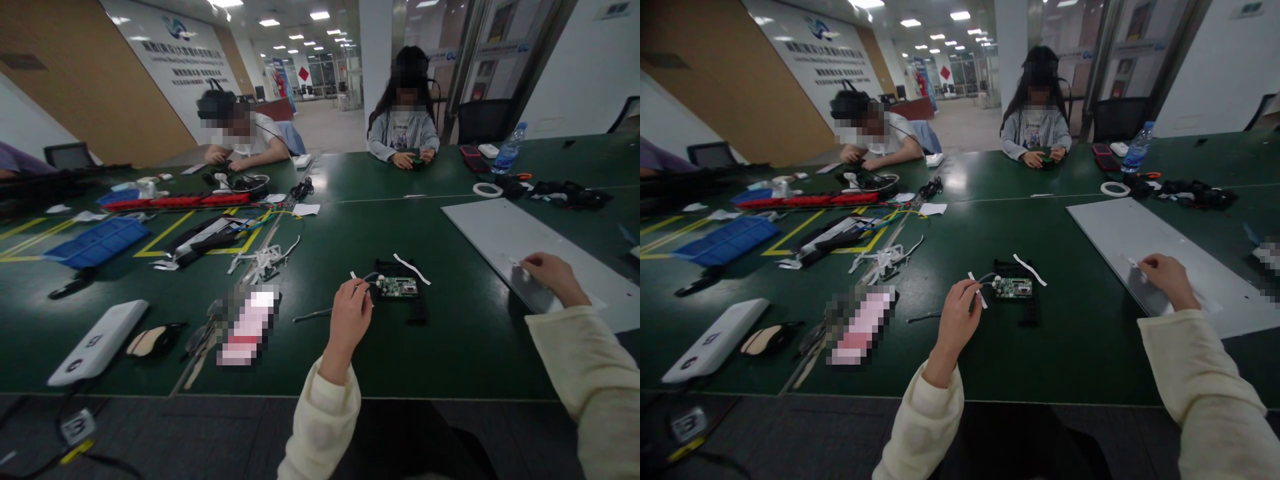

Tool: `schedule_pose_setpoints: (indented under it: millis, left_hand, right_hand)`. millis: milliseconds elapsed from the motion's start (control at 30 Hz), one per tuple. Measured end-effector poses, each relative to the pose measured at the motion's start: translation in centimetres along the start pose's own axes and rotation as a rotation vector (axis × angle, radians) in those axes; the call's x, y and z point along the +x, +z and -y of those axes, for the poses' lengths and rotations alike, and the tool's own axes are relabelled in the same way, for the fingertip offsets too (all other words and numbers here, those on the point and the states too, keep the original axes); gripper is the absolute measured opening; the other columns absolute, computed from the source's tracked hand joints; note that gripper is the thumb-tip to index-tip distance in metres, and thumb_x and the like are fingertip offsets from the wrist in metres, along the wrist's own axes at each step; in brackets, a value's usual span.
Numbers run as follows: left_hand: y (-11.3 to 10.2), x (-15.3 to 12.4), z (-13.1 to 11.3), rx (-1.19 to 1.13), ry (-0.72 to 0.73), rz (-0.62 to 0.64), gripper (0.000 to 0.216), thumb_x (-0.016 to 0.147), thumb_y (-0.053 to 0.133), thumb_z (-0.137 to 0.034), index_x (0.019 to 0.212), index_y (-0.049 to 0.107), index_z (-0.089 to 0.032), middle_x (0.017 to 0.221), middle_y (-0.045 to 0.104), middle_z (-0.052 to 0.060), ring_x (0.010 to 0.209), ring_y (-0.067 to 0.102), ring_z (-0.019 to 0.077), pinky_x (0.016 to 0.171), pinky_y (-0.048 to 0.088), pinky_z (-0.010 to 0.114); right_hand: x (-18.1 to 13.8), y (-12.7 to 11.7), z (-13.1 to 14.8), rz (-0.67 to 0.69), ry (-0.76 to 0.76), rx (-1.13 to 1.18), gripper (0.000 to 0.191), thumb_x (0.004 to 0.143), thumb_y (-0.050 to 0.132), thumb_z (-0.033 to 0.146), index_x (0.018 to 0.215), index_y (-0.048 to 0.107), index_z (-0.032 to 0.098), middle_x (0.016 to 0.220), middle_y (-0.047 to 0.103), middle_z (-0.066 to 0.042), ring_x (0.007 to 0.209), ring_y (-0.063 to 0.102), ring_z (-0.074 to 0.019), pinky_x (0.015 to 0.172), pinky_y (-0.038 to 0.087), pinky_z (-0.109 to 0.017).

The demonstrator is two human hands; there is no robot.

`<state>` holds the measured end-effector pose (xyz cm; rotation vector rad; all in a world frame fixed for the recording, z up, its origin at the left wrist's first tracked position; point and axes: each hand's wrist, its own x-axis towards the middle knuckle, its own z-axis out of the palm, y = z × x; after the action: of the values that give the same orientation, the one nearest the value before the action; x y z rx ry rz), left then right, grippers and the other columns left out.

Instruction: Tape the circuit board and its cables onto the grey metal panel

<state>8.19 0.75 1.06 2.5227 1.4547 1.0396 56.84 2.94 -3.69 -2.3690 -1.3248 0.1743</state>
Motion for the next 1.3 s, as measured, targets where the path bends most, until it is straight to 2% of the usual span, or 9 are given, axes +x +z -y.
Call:
schedule_pose_setpoints:
  millis: [167, 367, 467, 533, 733, 933, 1067, 1167, 1300]
  left_hand:
    - [0.0, 0.2, -0.2, 0.02, -0.009, 0.037, 0.021, 0.089, 0.046, -0.012, 0.105, 0.057, -0.018, 0.11, 0.057, 0.008, 0.104, 0.055, 0.0229, 0.09, 0.048, 0.042]
    - [0.2, 0.0, -0.1, 0.001, -0.016, 0.051, 0.023, 0.087, 0.048, -0.011, 0.106, 0.058, -0.019, 0.115, 0.056, 0.009, 0.111, 0.052, 0.0236, 0.095, 0.046, 0.043]
    - [0.6, -0.4, 0.6, -0.059, -0.01, 0.063, 0.028, 0.084, 0.052, -0.012, 0.11, 0.058, -0.021, 0.119, 0.054, 0.009, 0.114, 0.051, 0.0236, 0.097, 0.045, 0.043]
    - [1.0, -0.6, 1.1, -0.075, -0.015, 0.067, 0.027, 0.085, 0.053, -0.014, 0.109, 0.059, -0.022, 0.122, 0.053, 0.007, 0.115, 0.05, 0.0224, 0.098, 0.046, 0.042]
    - [2.2, -0.1, 1.8, -0.033, -0.011, 0.079, 0.02, 0.084, 0.051, -0.013, 0.096, 0.065, -0.02, 0.116, 0.057, 0.008, 0.11, 0.053, 0.0227, 0.093, 0.049, 0.042]
    - [2.4, 0.0, 1.1, -0.17, 0.038, 0.068, 0.024, 0.085, 0.049, -0.011, 0.105, 0.061, -0.018, 0.116, 0.058, 0.01, 0.111, 0.056, 0.0226, 0.097, 0.048, 0.044]
    - [1.8, 0.1, 0.3, -0.188, 0.015, 0.083, 0.03, 0.086, 0.049, -0.013, 0.115, 0.055, -0.019, 0.119, 0.056, 0.011, 0.115, 0.054, 0.0235, 0.1, 0.046, 0.047]
    - [1.5, 0.5, -0.3, -0.178, 0.034, 0.158, 0.038, 0.088, 0.05, -0.02, 0.126, 0.049, -0.02, 0.128, 0.052, 0.012, 0.121, 0.05, 0.0241, 0.103, 0.043, 0.047]
    - [1.8, 1.9, -0.3, -0.085, 0.108, 0.354, 0.069, 0.082, 0.062, -0.038, 0.142, 0.032, -0.023, 0.143, 0.04, 0.015, 0.135, 0.034, 0.0321, 0.107, 0.034, 0.056]
  right_hand:
    - [-3.2, -0.7, 6.8, 0.019, -0.034, 0.312, 0.025, 0.081, 0.054, 0.042, 0.09, 0.061, 0.02, 0.075, 0.068, -0.008, 0.07, 0.063, -0.021, 0.069, 0.045, -0.034]
    - [-15.9, -1.9, 22.8, 0.549, -0.495, 0.966, 0.035, 0.083, 0.058, 0.041, 0.113, 0.058, 0.023, 0.071, 0.065, 0.001, 0.067, 0.062, -0.0148, 0.063, 0.047, -0.027]
    - [-21.5, -0.5, 27.6, 0.763, -0.64, 1.05, 0.03, 0.086, 0.055, 0.035, 0.114, 0.058, 0.027, 0.073, 0.065, 0.003, 0.065, 0.063, -0.0139, 0.066, 0.05, -0.028]
    - [-23.8, 1.2, 28.8, 0.727, -0.686, 0.977, 0.029, 0.087, 0.052, 0.03, 0.115, 0.057, 0.029, 0.071, 0.064, 0.003, 0.064, 0.063, -0.0141, 0.066, 0.05, -0.028]
    - [-25.4, 4.7, 28.1, 0.341, -0.861, 0.33, 0.041, 0.09, 0.049, 0.039, 0.129, 0.051, 0.026, 0.081, 0.068, -0.006, 0.068, 0.064, -0.0204, 0.059, 0.042, -0.027]
    - [-23.7, 2.5, 25.4, 0.339, -0.828, 0.277, 0.06, 0.09, 0.049, 0.044, 0.145, 0.031, 0.028, 0.076, 0.067, -0.002, 0.062, 0.063, -0.0182, 0.055, 0.04, -0.026]
    - [-18.9, 0.6, 20.9, 0.31, -0.671, 0.3, 0.051, 0.091, 0.043, 0.048, 0.139, 0.041, 0.029, 0.08, 0.067, -0.002, 0.065, 0.063, -0.0182, 0.062, 0.047, -0.029]
    - [-13.1, -0.1, 15.8, 0.11, -0.515, 0.242, 0.055, 0.09, 0.043, 0.047, 0.14, 0.039, 0.023, 0.107, 0.065, -0.009, 0.092, 0.063, -0.0237, 0.082, 0.048, -0.037]
    - [-6.2, 0.3, 8.8, -0.126, -0.226, -0.04, 0.064, 0.089, 0.039, 0.051, 0.141, 0.037, 0.013, 0.133, 0.046, -0.023, 0.125, 0.042, -0.0376, 0.098, 0.036, -0.053]
